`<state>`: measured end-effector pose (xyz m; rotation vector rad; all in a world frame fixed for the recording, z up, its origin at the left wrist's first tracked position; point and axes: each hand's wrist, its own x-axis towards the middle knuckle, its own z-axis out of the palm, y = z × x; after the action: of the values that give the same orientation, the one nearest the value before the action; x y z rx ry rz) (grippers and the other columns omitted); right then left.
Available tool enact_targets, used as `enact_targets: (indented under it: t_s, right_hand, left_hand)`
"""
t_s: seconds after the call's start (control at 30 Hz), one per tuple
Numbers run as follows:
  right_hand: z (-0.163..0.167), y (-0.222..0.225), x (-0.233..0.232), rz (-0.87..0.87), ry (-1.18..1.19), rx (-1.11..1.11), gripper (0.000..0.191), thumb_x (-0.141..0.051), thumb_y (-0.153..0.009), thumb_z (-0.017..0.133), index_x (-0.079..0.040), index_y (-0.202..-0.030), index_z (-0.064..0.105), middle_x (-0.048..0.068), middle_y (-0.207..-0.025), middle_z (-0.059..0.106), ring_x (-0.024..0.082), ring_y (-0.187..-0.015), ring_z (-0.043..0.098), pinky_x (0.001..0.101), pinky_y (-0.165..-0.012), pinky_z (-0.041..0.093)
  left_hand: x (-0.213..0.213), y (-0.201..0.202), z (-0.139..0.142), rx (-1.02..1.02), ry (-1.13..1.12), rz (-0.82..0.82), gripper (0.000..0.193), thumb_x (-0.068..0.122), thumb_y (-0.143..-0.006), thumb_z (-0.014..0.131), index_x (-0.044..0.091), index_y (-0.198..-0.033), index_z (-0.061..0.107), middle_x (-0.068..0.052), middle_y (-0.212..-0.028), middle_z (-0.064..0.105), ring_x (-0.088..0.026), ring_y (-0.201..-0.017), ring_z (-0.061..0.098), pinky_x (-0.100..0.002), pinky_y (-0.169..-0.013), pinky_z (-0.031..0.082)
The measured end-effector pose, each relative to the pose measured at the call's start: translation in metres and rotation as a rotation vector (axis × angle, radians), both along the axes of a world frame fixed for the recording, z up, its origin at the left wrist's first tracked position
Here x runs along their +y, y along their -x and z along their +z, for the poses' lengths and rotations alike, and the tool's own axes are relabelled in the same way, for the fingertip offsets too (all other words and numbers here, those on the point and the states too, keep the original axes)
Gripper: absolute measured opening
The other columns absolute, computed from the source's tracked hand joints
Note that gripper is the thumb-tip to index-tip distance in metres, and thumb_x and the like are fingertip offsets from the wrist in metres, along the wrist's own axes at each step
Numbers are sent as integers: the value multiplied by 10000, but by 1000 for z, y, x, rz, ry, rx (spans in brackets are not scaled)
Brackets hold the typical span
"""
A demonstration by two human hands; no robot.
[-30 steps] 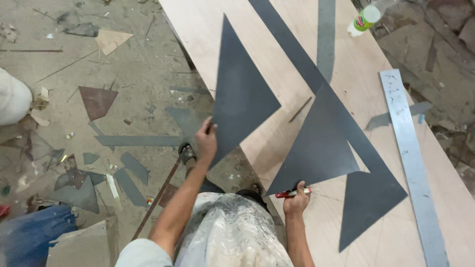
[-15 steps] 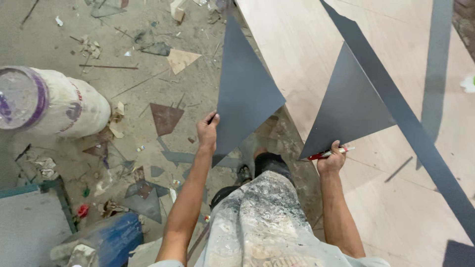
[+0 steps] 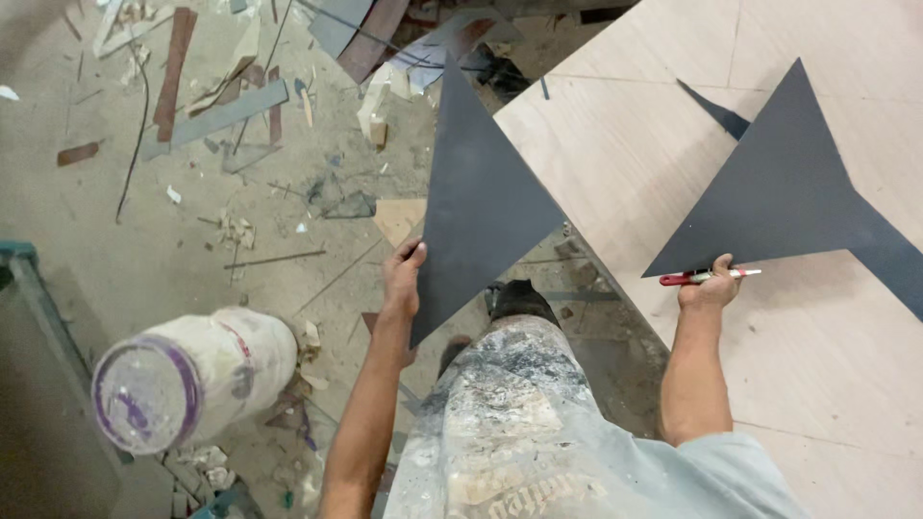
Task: The person cuts dark gray laminate sheeting into triangular pieces on a plywood board laid on the workshop floor. They score the sheet with a utility knife along marked lines, snap the cut pieces free, and stack the finished triangles on a workbench.
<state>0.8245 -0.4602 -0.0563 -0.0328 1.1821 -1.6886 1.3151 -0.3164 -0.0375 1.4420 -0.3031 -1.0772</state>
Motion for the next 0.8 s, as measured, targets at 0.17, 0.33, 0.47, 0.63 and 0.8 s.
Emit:
enact_targets:
  t_s: [0.17,0.33,0.47,0.63,0.8]
  right_hand:
    - [-3,-62,-51,-257,-1008,375,315,-297,-1115,507,6,-1204,515,87,-1140,608,274,-1024,673,448,-854,605]
    - [-18,-158,-76,-405,-796,1276,160,-180,-1086,569,-36,-1131,621,145,-1087,663,321,-978,642,471,-815,555]
    - [-14,-264,-115,-106,-378,612,132,-161,-1018,607,-45,-1078,625,89,-920,690,115,-667,575,281,-544,482]
    - [18,-358,-202,63,-356,222,278,-341,-1019,679,-63,-1024,675,53,-946,740,47,-608,484,215,-500,405]
    - [18,-377,-301,-253,-125,65,230,-136,-945,718,-72,-1145,624,14,-1042,668,110,-871,658,281,-752,552]
  left_hand:
    - [-95,-78,10,-12,-27,-97,280,128,-966,694,1,-1214,722,-33,-1083,738,-133,-978,653,-287,-860,526]
    - [-250,-108,-9,70,-17,-270,310,117,-974,701,-10,-1257,708,-38,-1132,727,-142,-1000,641,-303,-857,520]
    - [-388,-95,-15,45,47,-477,339,105,-969,702,-23,-1282,686,-65,-1202,721,-143,-1075,654,-277,-951,514]
    - [-511,-24,7,40,1,-737,306,86,-975,681,-39,-1252,711,-82,-1099,734,-169,-972,662,-307,-867,540]
    - [-576,42,-3,31,76,-993,354,114,-977,671,-76,-1275,687,-83,-1107,732,-148,-987,660,-286,-876,534]
